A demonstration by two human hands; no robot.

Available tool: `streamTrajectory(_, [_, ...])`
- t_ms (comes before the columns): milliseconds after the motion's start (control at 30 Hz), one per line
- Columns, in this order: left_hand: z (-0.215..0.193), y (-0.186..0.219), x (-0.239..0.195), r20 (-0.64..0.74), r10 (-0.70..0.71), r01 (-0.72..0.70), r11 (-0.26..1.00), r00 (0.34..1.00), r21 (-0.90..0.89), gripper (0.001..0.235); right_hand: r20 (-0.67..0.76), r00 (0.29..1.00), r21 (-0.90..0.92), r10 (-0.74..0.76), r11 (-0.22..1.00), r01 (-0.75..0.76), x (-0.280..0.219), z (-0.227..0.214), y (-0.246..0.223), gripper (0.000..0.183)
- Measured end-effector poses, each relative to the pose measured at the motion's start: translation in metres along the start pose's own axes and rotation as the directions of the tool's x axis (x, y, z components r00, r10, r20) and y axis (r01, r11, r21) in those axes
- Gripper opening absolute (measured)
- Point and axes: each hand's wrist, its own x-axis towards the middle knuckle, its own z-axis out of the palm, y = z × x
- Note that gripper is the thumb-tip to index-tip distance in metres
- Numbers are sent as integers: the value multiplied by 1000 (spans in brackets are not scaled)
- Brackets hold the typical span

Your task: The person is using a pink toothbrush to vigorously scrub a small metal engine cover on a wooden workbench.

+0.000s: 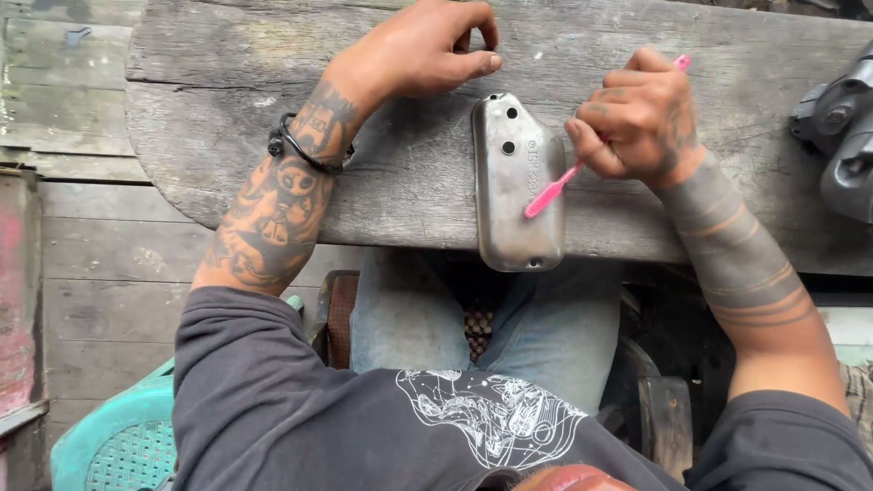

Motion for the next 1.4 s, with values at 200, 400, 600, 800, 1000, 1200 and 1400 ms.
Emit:
streamTrajectory(200, [0,1,-2,14,26,-26,1000,1000,-10,25,4,996,-60,90,994,-89,-15,1,22,53])
streamTrajectory(400, [8,10,-4,-63,155,-154,988,986,12,31,13,999,-3,-48,999,48,12,-9,-18,52])
streamTrajectory(600, [33,42,-6,1,294,-294,954,956,-54,44,-50,972,-160,229,959,-234,-14,7,4,47])
streamTrajectory(800, [42,38,4,24,272,-271,962,962,-39,45,-84,996,4,33,999,-33,22,0,-26,40])
streamTrajectory(1000, [-3,41,-13,183,87,-68,992,979,-106,41,-43,975,-60,219,973,-222,12,8,19,45])
streamTrajectory(1200, [-9,50,-8,235,-3,36,990,972,-133,43,-48,989,70,143,988,-140,18,-3,-8,45])
streamTrajectory(1400, [-3,53,-3,249,-9,41,991,968,-126,36,-79,983,89,167,983,-159,16,-1,-18,42])
